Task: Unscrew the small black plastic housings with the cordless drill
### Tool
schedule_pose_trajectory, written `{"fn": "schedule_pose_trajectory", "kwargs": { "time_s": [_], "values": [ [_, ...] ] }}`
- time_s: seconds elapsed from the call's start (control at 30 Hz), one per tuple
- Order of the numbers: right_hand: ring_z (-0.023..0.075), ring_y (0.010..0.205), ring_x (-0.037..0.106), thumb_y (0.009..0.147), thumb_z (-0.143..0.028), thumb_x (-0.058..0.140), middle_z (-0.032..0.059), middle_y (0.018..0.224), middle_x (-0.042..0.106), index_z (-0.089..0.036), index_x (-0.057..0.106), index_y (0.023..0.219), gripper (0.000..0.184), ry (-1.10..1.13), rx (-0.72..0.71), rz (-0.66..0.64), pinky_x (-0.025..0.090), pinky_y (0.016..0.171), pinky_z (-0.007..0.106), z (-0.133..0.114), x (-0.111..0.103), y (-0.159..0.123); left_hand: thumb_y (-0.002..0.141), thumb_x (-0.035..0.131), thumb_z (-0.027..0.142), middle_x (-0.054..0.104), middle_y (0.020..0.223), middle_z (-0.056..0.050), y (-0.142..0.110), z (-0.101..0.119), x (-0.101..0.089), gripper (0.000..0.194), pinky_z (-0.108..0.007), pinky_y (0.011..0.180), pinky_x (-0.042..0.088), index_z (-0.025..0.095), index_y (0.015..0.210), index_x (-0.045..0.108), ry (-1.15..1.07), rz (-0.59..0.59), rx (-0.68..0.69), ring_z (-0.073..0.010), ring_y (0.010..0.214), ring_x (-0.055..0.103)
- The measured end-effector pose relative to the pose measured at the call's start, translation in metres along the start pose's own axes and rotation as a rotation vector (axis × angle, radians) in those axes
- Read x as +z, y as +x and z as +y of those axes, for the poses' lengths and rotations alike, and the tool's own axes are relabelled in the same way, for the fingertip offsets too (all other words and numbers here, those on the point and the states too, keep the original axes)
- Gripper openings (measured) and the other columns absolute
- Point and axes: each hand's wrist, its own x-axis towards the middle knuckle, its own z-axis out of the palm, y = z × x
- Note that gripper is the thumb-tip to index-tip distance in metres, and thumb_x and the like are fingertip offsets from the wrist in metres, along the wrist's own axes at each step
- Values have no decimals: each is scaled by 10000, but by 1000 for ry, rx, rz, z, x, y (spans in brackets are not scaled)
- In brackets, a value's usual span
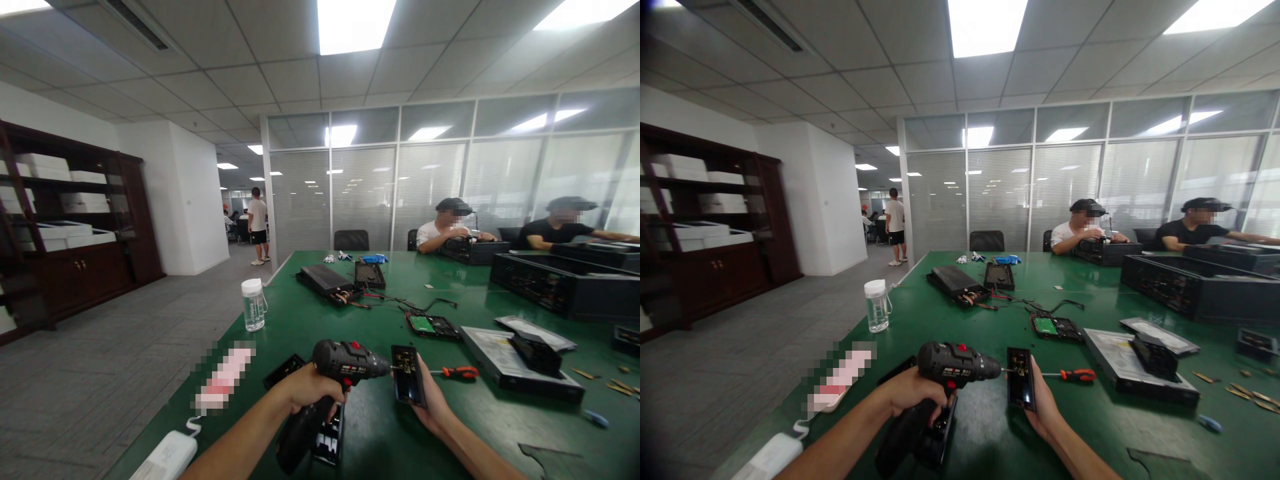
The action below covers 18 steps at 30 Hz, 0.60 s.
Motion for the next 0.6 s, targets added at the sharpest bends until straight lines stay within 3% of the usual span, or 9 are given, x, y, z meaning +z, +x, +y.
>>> {"fn": "schedule_pose_trajectory", "kwargs": {
  "time_s": [0.3,0.6],
  "values": [
    [215,681,624,680,-474,596,29,735,660,-181,592,902,367,0,2,17,493,588,326,2,-2,3,529,554,198,516,491,4,1,1,1,175,-232,418,380,100,667,595,-10,2,-6,-109,416,469],
    [222,747,618,702,-477,574,36,733,659,-167,602,873,355,-10,-5,-10,489,660,339,1,-2,3,534,560,215,520,493,1,1,-1,0,184,-246,445,395,98,672,593,-4,-8,-12,-117,431,483]
  ]
}}
